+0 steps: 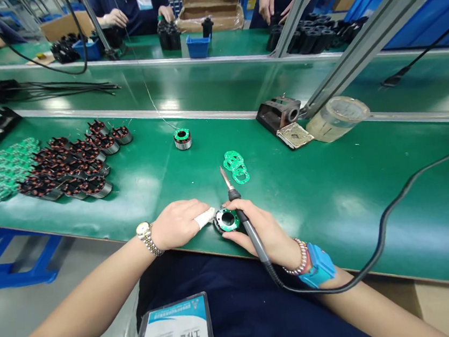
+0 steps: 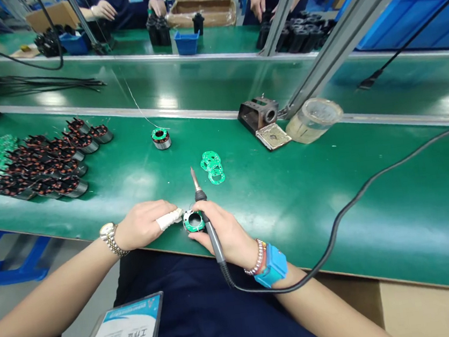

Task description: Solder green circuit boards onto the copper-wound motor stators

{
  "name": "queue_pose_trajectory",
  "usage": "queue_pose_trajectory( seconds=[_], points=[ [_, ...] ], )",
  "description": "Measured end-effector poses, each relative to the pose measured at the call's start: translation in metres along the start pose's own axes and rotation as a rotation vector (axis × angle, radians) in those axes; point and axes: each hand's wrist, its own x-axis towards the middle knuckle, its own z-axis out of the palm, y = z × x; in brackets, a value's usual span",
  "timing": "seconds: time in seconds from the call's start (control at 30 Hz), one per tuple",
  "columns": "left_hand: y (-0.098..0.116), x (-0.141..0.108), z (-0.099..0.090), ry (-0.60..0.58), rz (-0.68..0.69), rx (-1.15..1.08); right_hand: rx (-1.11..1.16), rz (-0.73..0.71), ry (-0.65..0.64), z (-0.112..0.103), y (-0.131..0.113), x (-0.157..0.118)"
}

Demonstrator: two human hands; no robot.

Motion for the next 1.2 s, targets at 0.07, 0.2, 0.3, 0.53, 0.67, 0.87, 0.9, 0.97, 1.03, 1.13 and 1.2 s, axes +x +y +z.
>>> queue_pose_trajectory(
  seconds=[0.07, 0.2, 0.3, 0.53, 0.67, 0.87, 0.9, 0.97, 1.03, 1.13, 1.2],
  points=[
    [-0.001, -0.004, 0.004, 0.041, 0.022, 0.024, 0.002, -0.001, 0.004, 0.0, 0.0, 0.0],
    [0.002, -0.013, 0.012, 0.082, -0.041, 0.023, 0.003, 0.008, 0.009, 0.0, -0.001, 0.0],
    [0.005, -0.014, 0.012, 0.079, -0.074, 0.042, -0.001, 0.013, 0.007, -0.001, -0.002, 0.0],
    [0.008, -0.007, 0.01, 0.053, -0.049, 0.011, 0.001, 0.011, 0.004, 0.0, -0.003, 0.001],
    [0.015, -0.001, 0.008, -0.048, -0.303, -0.141, -0.009, 0.016, -0.001, 0.0, -0.003, 0.001],
    [0.03, 0.012, 0.009, -0.125, -0.737, -0.378, -0.026, 0.015, 0.015, 0.0, -0.003, 0.001],
    [0.034, 0.011, 0.011, -0.072, -0.762, -0.347, -0.031, 0.017, 0.02, 0.0, -0.003, 0.001],
    [0.043, 0.005, 0.016, 0.048, -0.747, -0.266, -0.04, 0.029, 0.03, 0.001, -0.004, 0.0],
    [0.053, -0.003, 0.02, 0.118, -0.684, -0.227, -0.036, 0.038, 0.04, 0.003, -0.005, -0.001],
    [0.067, -0.013, 0.025, 0.111, -0.63, -0.227, -0.023, 0.036, 0.057, 0.005, -0.004, -0.001],
    [0.072, -0.015, 0.027, 0.106, -0.64, -0.254, 0.003, 0.016, 0.046, 0.004, -0.001, 0.0]
  ],
)
